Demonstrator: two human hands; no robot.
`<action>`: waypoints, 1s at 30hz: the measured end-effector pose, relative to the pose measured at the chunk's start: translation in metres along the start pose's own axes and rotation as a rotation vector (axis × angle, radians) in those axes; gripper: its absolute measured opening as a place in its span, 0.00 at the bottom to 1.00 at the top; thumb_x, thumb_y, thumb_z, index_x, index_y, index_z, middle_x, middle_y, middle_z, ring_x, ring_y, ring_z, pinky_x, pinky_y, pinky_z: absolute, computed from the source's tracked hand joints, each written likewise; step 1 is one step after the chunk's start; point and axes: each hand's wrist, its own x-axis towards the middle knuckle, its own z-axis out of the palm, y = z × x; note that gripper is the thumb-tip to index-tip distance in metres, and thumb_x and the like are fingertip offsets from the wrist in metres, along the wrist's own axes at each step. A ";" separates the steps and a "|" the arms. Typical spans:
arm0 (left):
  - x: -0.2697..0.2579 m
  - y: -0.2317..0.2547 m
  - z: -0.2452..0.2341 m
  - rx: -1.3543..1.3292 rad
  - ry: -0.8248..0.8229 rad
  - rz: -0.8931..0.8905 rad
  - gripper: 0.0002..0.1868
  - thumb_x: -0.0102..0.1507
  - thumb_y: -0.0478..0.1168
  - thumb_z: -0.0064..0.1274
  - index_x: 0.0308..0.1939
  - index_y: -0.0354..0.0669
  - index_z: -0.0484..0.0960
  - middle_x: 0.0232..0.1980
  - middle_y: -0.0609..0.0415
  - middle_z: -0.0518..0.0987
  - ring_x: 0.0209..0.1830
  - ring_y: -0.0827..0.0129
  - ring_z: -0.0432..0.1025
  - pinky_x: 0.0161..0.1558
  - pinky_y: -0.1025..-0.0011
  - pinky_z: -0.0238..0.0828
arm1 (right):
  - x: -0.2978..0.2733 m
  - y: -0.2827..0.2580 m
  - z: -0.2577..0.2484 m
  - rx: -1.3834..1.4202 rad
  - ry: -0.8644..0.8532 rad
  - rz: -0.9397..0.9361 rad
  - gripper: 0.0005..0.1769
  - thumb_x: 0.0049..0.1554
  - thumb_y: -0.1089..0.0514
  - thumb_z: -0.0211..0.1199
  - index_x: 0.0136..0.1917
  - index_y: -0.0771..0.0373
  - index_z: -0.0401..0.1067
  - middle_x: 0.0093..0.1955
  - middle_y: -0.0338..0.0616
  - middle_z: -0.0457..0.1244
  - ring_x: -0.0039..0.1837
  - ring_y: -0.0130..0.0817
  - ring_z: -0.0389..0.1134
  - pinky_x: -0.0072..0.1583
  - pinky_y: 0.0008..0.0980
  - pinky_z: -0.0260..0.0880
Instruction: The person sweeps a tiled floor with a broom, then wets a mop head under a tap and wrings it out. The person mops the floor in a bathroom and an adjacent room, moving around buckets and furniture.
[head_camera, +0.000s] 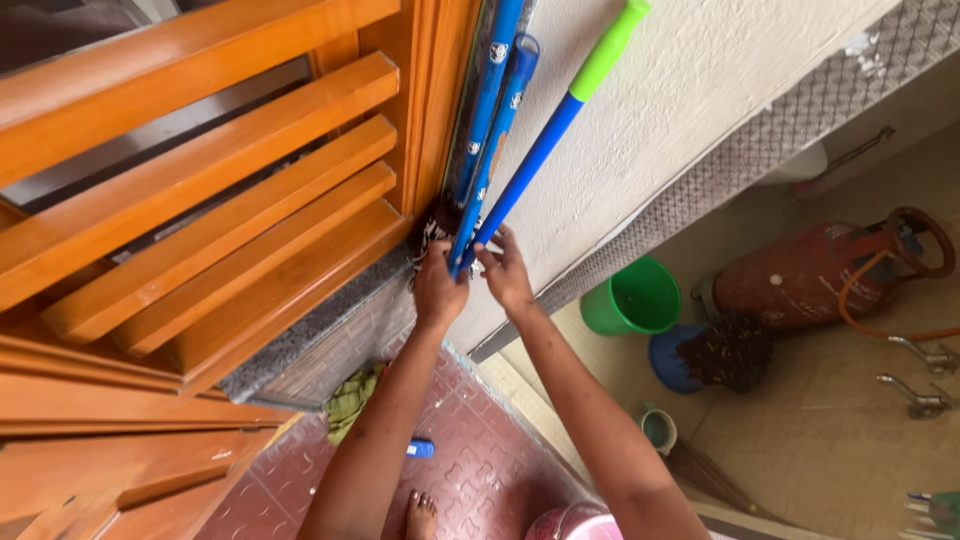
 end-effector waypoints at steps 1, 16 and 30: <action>0.006 0.000 -0.004 -0.010 0.007 -0.006 0.23 0.59 0.35 0.61 0.55 0.48 0.70 0.53 0.46 0.81 0.53 0.46 0.76 0.51 0.53 0.71 | 0.002 0.005 0.004 -0.001 -0.025 0.002 0.29 0.64 0.49 0.59 0.74 0.61 0.61 0.66 0.49 0.64 0.59 0.35 0.69 0.52 0.34 0.72; -0.055 -0.017 -0.116 0.023 -0.085 -0.006 0.20 0.72 0.47 0.48 0.64 0.44 0.68 0.53 0.42 0.80 0.52 0.39 0.75 0.49 0.48 0.70 | -0.113 -0.013 0.014 -0.097 0.033 -0.361 0.14 0.71 0.54 0.54 0.64 0.64 0.67 0.57 0.46 0.68 0.61 0.35 0.71 0.64 0.35 0.76; -0.067 0.062 -0.202 0.003 -0.168 0.184 0.22 0.71 0.46 0.46 0.65 0.40 0.66 0.49 0.35 0.80 0.47 0.37 0.75 0.45 0.49 0.70 | -0.187 -0.205 -0.024 -0.122 0.595 -0.686 0.21 0.74 0.50 0.49 0.70 0.68 0.53 0.44 0.39 0.57 0.39 0.24 0.63 0.44 0.27 0.68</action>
